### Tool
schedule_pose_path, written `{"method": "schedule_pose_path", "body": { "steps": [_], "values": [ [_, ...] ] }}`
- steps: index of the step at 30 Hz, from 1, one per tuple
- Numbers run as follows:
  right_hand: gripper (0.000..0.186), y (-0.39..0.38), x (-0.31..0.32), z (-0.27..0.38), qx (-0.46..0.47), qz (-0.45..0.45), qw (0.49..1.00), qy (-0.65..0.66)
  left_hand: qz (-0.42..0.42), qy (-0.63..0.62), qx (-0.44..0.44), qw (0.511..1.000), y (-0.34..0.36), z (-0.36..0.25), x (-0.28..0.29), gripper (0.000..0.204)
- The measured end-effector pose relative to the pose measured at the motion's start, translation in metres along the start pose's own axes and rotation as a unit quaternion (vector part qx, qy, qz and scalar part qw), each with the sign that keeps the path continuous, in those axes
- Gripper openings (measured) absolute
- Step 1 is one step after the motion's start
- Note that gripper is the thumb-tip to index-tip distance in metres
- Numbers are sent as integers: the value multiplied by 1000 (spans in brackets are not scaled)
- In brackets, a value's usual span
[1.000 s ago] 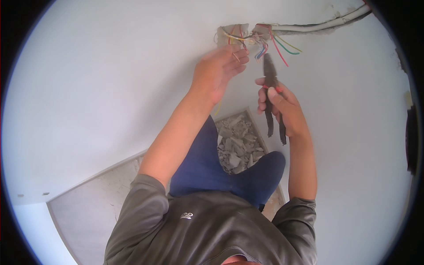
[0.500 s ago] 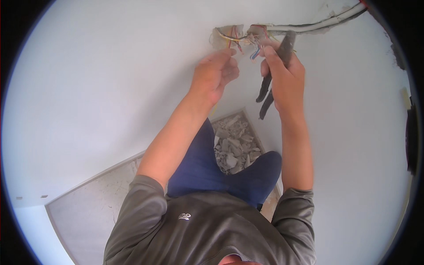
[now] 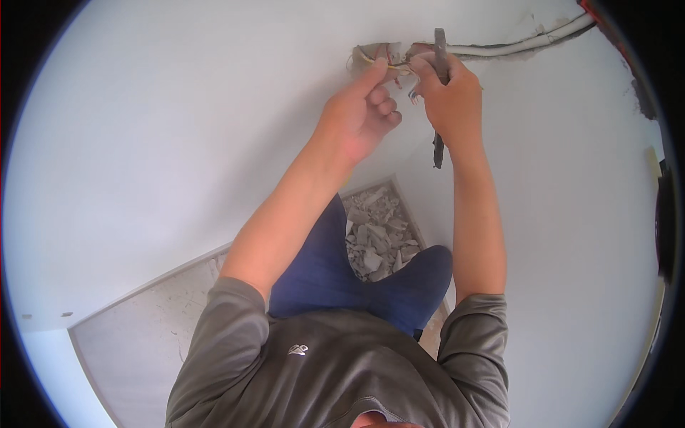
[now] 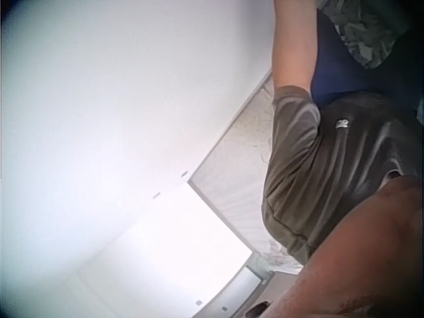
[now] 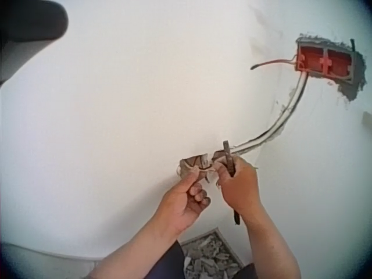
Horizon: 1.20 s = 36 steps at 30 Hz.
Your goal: Strip and organize electrical wires inside a wall-mounted box using pliers.
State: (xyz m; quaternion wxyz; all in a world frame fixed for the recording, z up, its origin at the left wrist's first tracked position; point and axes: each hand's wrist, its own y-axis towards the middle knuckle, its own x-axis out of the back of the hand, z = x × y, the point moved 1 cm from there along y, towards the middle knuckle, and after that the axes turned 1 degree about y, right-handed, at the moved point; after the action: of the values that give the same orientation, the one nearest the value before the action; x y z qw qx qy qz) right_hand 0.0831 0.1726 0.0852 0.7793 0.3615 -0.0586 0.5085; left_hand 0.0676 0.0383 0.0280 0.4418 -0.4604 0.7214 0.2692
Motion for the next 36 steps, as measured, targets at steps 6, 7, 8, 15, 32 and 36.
{"method": "schedule_pose_path", "body": {
  "steps": [6,7,8,15,32,36],
  "values": [
    [21,4,-1,-12,-64,45,993,92,-26,-20,10,999,6,-4,1,22],
    [21,4,-1,-13,-94,49,988,113,-62,-15,0,998,5,-4,3,23],
    [21,2,-1,-14,-79,54,988,121,-55,-13,-4,998,3,-3,2,23],
    [18,-2,-1,-12,-60,66,986,141,-54,12,4,998,-3,-6,-9,28],
    [19,-44,-30,-16,71,-65,995,39,68,63,-7,996,-18,-22,17,25],
    [20,-58,-43,-16,20,-90,992,85,4,97,-22,995,-19,-25,21,22]
  ]
}}
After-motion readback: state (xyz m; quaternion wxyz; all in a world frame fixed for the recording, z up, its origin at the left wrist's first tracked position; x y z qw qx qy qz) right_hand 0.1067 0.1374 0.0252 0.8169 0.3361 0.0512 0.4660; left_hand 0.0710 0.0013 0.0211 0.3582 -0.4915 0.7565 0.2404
